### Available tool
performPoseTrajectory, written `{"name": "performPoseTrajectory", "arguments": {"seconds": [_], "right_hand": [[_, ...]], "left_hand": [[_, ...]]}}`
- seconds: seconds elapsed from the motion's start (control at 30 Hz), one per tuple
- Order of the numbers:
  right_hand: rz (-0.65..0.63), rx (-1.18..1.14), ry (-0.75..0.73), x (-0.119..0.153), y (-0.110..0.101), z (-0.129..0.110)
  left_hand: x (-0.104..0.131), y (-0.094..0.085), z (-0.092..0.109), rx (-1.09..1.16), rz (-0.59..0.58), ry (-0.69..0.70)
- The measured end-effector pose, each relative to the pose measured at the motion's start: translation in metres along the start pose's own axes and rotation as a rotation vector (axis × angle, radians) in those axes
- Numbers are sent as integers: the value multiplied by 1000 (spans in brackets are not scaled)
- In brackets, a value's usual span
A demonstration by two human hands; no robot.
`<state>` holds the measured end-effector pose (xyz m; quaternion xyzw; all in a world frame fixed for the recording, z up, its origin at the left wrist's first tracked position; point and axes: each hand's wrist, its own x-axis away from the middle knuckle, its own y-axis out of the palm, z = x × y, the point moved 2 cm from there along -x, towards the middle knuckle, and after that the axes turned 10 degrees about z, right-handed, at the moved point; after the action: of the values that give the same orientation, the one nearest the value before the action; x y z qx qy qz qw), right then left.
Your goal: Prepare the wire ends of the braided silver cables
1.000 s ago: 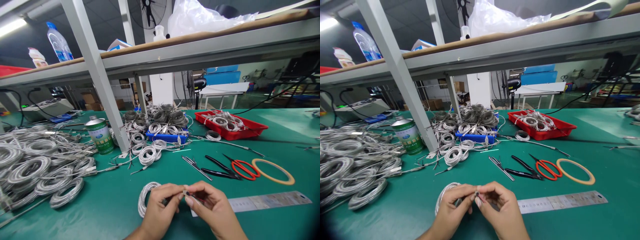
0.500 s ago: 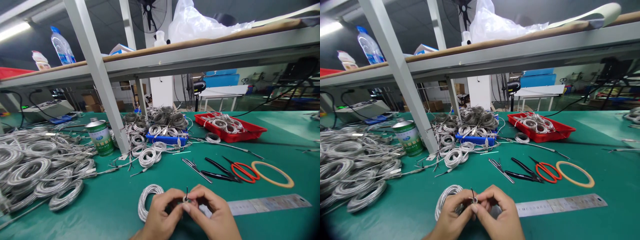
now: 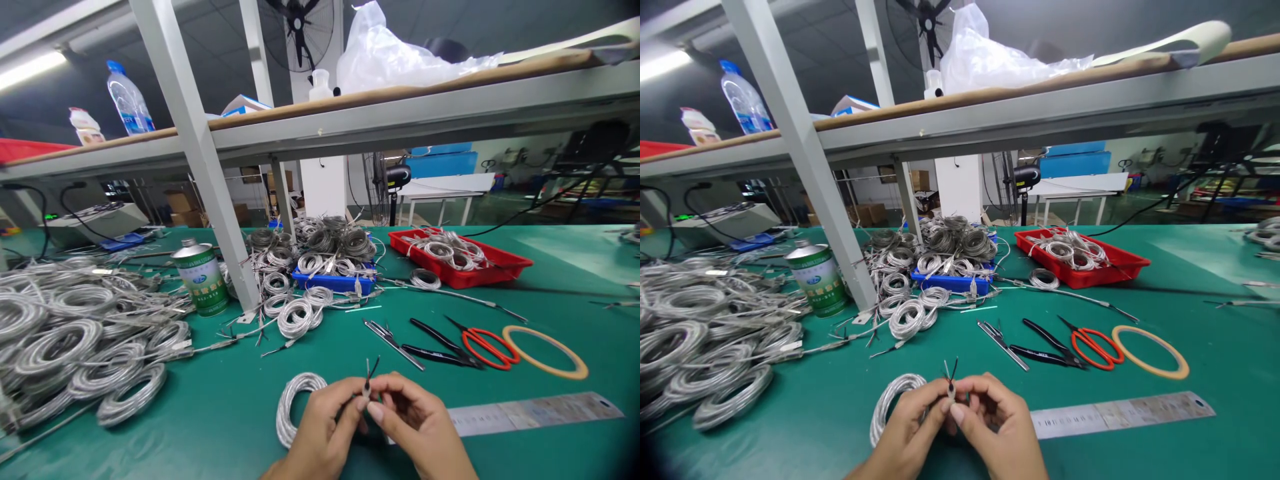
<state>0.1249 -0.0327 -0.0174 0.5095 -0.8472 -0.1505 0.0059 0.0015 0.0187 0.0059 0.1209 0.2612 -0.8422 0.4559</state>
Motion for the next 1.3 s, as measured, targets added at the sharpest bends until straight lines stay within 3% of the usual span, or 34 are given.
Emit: {"name": "performPoseTrajectory", "arguments": {"seconds": [0.2, 0.43, 0.67, 0.8, 1.1, 1.3], "right_hand": [[-84, -46, -38, -4, 0, 7], [-119, -200, 85, -4, 5, 27], [-65, -186, 123, -2, 6, 23], [-15, -163, 29, 2, 4, 17], [145, -16, -54, 1, 1, 4], [182, -28, -63, -1, -1, 2]], "left_hand": [[-4, -5, -2, -123, 62, 112], [-10, -12, -10, -150, 208, 181], [-10, -10, -11, -172, 254, 236], [-11, -10, -10, -185, 301, 262], [-9, -5, -9, -212, 201, 173], [-9, -2, -8, -216, 214, 56]]}}
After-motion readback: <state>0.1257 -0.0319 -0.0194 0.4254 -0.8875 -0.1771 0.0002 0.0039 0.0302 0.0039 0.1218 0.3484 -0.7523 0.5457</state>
